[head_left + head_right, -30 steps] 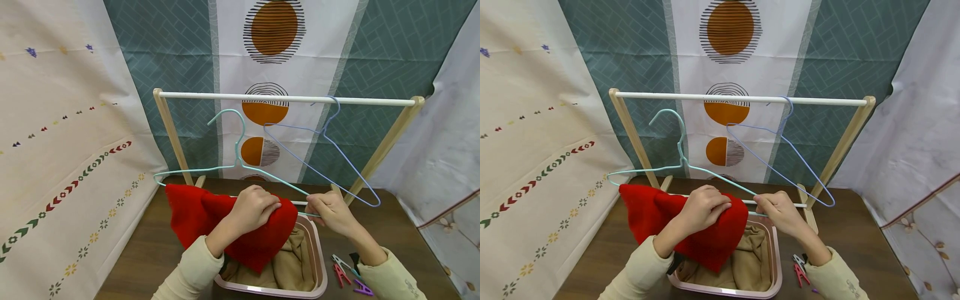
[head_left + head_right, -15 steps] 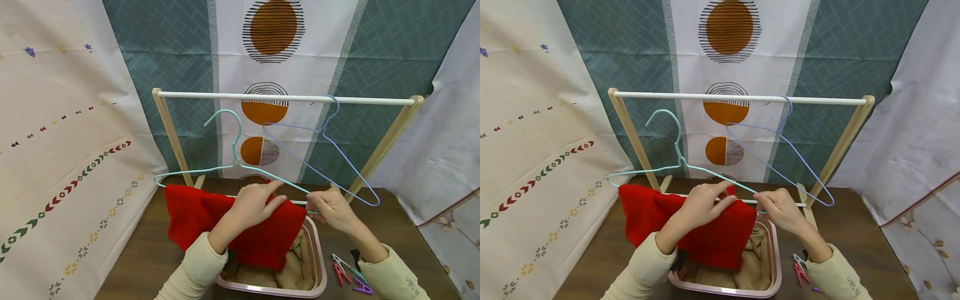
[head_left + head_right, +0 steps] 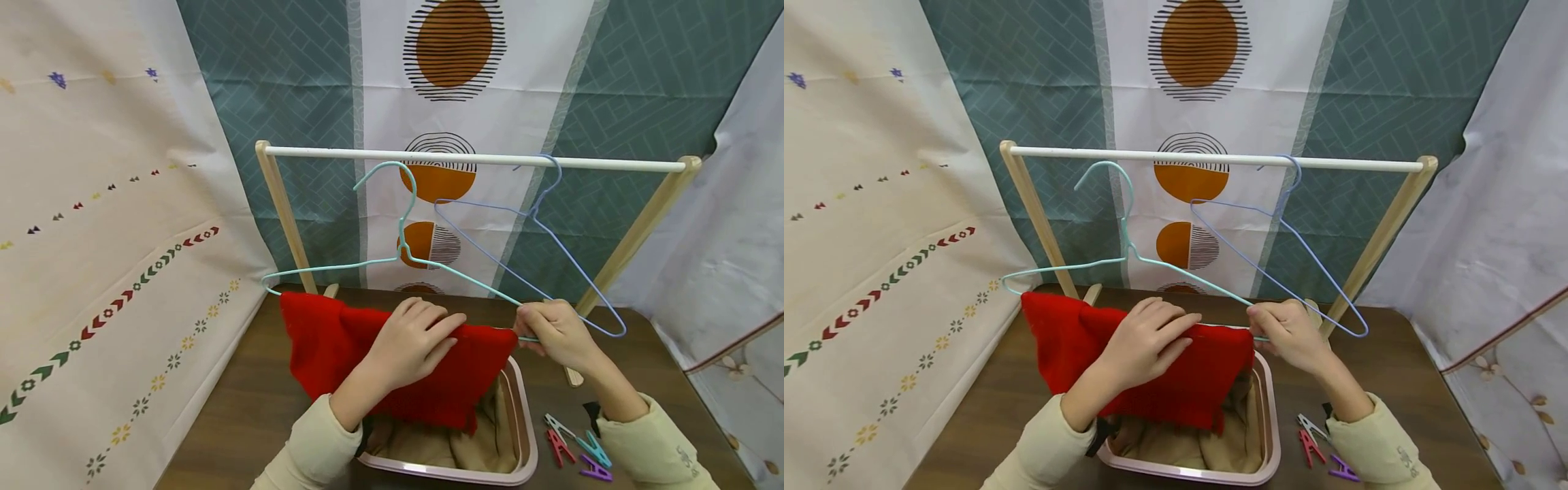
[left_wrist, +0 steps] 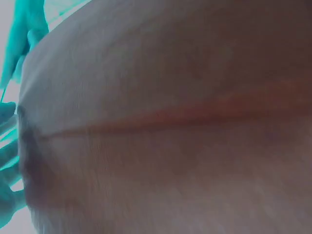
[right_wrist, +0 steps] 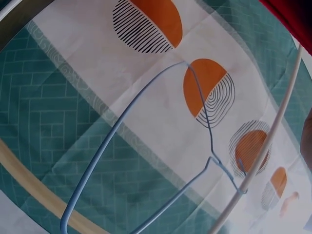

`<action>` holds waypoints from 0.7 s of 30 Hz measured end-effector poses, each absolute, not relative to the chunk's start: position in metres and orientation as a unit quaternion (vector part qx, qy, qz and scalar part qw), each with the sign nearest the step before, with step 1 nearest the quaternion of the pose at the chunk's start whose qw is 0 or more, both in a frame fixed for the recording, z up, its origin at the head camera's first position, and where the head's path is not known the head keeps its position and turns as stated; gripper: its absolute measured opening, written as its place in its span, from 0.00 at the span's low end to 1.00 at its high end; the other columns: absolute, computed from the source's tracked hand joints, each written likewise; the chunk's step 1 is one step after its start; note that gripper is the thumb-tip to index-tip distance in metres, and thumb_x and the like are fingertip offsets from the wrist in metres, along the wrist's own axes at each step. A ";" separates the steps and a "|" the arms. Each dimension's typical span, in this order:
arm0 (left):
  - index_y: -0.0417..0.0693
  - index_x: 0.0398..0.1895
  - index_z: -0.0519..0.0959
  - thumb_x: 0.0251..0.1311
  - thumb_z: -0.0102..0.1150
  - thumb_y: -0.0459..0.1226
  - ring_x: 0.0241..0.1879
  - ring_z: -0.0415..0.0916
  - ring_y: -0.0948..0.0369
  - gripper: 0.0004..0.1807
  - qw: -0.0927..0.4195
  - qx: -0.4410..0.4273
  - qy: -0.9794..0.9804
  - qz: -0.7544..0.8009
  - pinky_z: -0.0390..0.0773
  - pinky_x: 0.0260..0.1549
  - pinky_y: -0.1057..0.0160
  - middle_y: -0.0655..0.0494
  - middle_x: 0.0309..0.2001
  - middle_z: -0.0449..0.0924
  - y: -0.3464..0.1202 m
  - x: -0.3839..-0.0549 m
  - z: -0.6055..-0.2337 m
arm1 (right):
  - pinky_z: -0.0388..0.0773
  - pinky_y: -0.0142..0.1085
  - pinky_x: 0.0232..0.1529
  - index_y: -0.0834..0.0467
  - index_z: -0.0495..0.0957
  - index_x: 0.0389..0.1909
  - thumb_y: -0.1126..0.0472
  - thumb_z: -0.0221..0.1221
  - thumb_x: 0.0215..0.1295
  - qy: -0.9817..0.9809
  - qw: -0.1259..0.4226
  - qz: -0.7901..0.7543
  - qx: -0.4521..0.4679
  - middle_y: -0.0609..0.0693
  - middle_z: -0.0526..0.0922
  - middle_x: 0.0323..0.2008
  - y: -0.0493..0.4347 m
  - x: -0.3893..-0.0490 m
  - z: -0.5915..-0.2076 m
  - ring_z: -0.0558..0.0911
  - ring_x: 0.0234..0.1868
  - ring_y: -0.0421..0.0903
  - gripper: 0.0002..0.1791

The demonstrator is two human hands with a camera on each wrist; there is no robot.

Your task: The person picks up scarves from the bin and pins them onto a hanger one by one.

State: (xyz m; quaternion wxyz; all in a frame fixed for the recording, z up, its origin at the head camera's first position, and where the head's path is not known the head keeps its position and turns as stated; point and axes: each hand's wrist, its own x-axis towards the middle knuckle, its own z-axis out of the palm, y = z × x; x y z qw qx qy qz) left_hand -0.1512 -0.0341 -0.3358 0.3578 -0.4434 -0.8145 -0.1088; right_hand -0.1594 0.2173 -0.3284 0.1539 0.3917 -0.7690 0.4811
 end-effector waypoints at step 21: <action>0.36 0.46 0.75 0.53 0.56 0.33 0.32 0.75 0.50 0.16 0.468 -0.129 -0.807 -0.335 0.75 0.33 0.53 0.42 0.34 0.79 -0.178 -0.154 -0.359 | 0.60 0.29 0.07 0.62 0.79 0.25 0.79 0.39 0.65 -0.749 0.144 0.522 0.383 0.48 0.74 0.14 0.225 -0.159 -0.326 0.64 0.07 0.38 0.21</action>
